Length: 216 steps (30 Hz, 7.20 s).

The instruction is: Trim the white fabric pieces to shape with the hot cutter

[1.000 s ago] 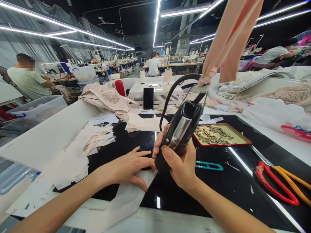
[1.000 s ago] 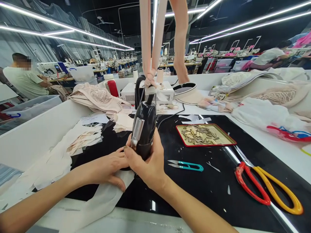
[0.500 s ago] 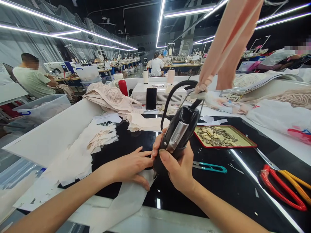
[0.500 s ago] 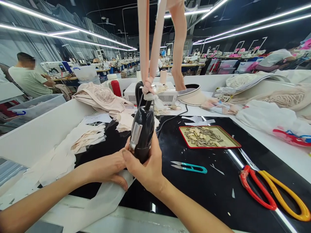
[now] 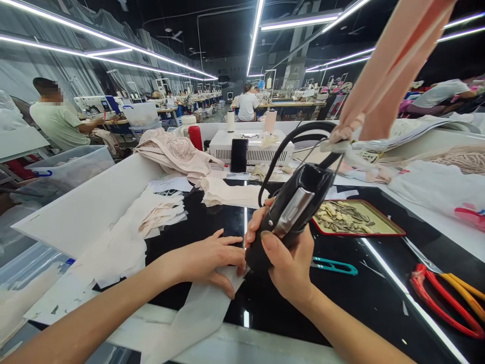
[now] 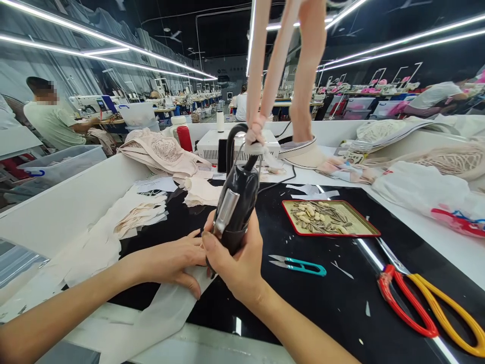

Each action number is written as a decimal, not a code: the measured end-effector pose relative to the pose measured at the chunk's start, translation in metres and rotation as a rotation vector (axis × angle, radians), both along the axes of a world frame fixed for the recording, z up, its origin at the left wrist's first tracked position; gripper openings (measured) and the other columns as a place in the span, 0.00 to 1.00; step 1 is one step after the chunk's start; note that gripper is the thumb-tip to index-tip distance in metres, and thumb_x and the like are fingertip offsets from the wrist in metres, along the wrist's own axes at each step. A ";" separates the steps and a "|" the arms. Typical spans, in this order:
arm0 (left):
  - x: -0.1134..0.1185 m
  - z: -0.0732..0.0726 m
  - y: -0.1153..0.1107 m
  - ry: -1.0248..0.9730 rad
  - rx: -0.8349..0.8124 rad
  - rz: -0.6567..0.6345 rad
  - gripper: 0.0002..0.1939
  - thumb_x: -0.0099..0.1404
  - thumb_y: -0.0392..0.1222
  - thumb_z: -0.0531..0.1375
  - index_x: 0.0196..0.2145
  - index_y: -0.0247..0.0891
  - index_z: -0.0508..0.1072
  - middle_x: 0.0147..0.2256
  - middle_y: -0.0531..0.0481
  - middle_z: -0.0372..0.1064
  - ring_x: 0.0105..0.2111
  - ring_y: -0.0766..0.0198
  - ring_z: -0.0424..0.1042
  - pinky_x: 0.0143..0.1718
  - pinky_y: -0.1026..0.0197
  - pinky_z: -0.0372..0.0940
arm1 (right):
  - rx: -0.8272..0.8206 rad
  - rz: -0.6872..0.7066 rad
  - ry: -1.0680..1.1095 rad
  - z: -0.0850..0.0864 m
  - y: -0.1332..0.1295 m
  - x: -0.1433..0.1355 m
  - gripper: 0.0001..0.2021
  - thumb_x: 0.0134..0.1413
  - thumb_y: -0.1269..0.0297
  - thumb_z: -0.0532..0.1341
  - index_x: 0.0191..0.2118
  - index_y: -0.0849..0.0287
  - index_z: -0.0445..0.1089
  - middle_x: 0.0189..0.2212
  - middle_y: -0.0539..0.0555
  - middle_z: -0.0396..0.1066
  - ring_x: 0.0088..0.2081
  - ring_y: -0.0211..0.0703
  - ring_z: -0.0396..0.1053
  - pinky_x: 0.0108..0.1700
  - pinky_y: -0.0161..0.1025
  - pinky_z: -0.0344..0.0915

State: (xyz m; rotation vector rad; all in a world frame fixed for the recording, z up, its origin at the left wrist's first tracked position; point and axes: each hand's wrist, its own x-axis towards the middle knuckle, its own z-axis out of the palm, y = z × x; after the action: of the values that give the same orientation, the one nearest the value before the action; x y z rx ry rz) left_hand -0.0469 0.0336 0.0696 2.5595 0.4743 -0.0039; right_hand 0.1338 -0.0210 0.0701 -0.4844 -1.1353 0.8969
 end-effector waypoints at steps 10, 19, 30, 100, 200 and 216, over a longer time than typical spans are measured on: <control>-0.001 0.001 0.001 0.037 -0.053 0.019 0.13 0.68 0.41 0.73 0.47 0.43 0.76 0.57 0.46 0.75 0.70 0.41 0.61 0.71 0.17 0.41 | -0.013 0.000 -0.020 -0.004 0.000 0.001 0.12 0.64 0.56 0.70 0.46 0.50 0.69 0.35 0.46 0.73 0.29 0.36 0.68 0.33 0.38 0.70; 0.000 -0.002 0.003 0.029 -0.049 0.038 0.14 0.67 0.45 0.74 0.48 0.45 0.78 0.59 0.47 0.74 0.69 0.41 0.62 0.73 0.26 0.48 | 0.004 0.056 0.010 -0.003 -0.005 -0.004 0.16 0.62 0.53 0.72 0.48 0.50 0.68 0.35 0.48 0.73 0.28 0.36 0.67 0.34 0.40 0.72; 0.000 -0.001 0.005 0.006 0.012 -0.012 0.19 0.63 0.43 0.76 0.50 0.45 0.79 0.61 0.48 0.72 0.69 0.43 0.61 0.73 0.33 0.53 | -0.038 0.046 0.012 0.000 -0.011 -0.009 0.16 0.62 0.52 0.72 0.46 0.51 0.67 0.34 0.48 0.73 0.29 0.39 0.69 0.35 0.42 0.73; -0.032 -0.056 -0.031 -0.306 0.525 0.236 0.10 0.77 0.28 0.57 0.50 0.34 0.77 0.52 0.45 0.77 0.52 0.58 0.78 0.46 0.62 0.75 | -0.055 -0.114 -0.015 0.022 0.013 0.003 0.20 0.49 0.56 0.76 0.45 0.53 0.73 0.26 0.47 0.69 0.24 0.42 0.67 0.22 0.39 0.70; -0.015 -0.043 -0.068 -0.444 0.387 0.188 0.10 0.77 0.28 0.56 0.51 0.33 0.74 0.49 0.43 0.75 0.48 0.59 0.76 0.52 0.61 0.75 | -0.025 -0.100 -0.021 0.018 -0.025 0.023 0.16 0.58 0.57 0.74 0.49 0.52 0.73 0.31 0.49 0.72 0.28 0.40 0.71 0.27 0.39 0.76; -0.018 -0.045 -0.075 -0.341 0.383 0.218 0.08 0.79 0.34 0.57 0.51 0.37 0.73 0.43 0.47 0.73 0.43 0.57 0.74 0.43 0.58 0.73 | -0.008 -0.092 -0.018 0.011 -0.033 0.021 0.17 0.60 0.57 0.74 0.50 0.53 0.72 0.32 0.49 0.73 0.28 0.40 0.72 0.27 0.38 0.75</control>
State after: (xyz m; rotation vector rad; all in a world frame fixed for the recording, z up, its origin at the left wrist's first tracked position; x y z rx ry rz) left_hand -0.0648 -0.0416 0.0249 2.7768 0.6672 0.6472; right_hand 0.1550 -0.0537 0.0806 -0.5473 -1.1171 0.8193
